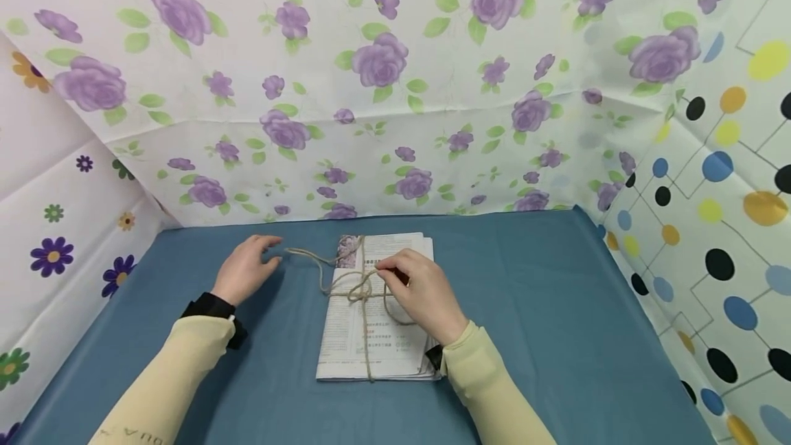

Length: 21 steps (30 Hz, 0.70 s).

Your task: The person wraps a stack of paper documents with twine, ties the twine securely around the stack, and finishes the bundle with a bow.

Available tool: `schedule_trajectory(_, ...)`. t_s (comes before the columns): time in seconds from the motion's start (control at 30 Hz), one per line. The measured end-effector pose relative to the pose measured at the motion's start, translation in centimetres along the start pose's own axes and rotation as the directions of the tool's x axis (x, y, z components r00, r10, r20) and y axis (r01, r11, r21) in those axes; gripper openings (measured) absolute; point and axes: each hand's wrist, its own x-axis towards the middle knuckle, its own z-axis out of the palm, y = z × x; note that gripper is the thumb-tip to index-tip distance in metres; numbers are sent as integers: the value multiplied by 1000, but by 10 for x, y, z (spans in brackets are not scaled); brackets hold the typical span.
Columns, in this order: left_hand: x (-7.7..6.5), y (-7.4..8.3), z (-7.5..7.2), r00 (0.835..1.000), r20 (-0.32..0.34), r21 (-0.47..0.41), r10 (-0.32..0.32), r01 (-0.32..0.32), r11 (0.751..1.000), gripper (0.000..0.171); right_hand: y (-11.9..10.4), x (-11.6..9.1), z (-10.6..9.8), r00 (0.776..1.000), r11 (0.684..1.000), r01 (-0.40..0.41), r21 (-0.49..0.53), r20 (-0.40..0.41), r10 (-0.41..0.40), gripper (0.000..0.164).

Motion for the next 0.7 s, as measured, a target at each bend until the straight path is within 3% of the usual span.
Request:
schedule_trajectory(0.1,5,-2,4,1000,22,29,22,-22,999,38,0,0,1,1000,1000,1,-4,2,-1,14)
schedule_trajectory(0.23,9,-4,7,999,3,64,47,-47,997,26,1,-1,1,1000,1000,-7,6,13,7,15)
schedule_trajectory(0.37,10,-4,2,998,1,72,64,-64,995,19,1,0,2,1000,1000,-18,8,13,18,14)
schedule_trajectory(0.5,2,-3,-14,999,-4,42,45,-45,998,23,2,0,2,1000,1000,-20,2,16,20,14)
schedule_trajectory(0.7,-27,10,-59,998,25,-16,59,-59,998,28,5,0,0,1000,1000,-19,2,15,19,13)
